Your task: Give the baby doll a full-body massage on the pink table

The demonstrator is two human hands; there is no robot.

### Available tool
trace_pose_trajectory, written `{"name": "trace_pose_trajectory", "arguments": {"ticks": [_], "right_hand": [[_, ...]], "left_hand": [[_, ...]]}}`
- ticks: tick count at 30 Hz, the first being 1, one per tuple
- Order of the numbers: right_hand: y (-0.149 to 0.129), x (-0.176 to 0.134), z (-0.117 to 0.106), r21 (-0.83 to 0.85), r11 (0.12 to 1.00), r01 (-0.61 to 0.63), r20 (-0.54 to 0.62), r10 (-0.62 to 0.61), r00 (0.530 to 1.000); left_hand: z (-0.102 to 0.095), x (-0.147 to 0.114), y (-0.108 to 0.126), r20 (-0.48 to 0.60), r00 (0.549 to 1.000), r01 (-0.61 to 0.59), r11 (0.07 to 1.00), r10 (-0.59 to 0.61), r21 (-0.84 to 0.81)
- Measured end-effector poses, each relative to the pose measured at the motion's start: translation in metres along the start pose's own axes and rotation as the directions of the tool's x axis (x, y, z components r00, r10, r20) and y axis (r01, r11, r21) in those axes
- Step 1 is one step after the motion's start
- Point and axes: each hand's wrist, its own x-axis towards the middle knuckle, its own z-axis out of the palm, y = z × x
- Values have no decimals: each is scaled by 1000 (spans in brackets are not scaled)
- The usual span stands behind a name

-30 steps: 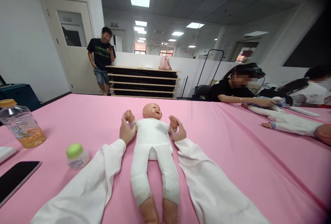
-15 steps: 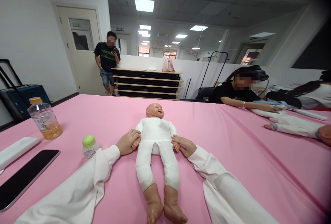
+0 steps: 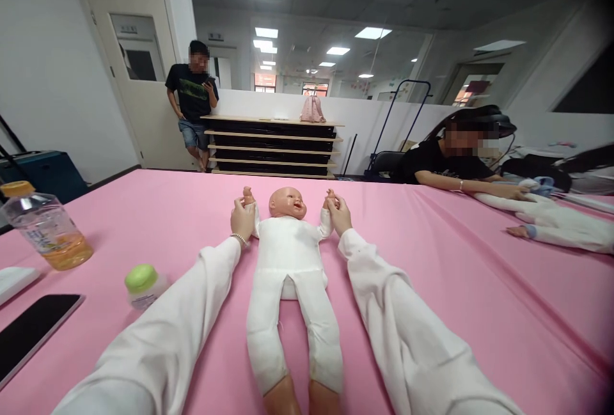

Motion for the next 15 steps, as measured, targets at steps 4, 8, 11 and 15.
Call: {"name": "trace_pose_trajectory", "arguments": {"ticks": [4, 8, 11, 15], "right_hand": [[16, 16, 17, -301, 944, -138, 46, 159, 986], [29, 14, 20, -449, 872, -192, 111, 268, 957], [35, 14, 19, -443, 875, -197, 112, 272, 956], [42, 6, 17, -322, 917, -236, -54, 231, 972]], "left_hand": [[19, 19, -13, 124, 991, 22, 981, -46, 192], [25, 24, -26, 171, 976, 91, 966, -135, 242], [25, 26, -27, 174, 972, 112, 959, -160, 259], [21, 20, -24, 192, 971, 100, 975, -139, 199]]}}
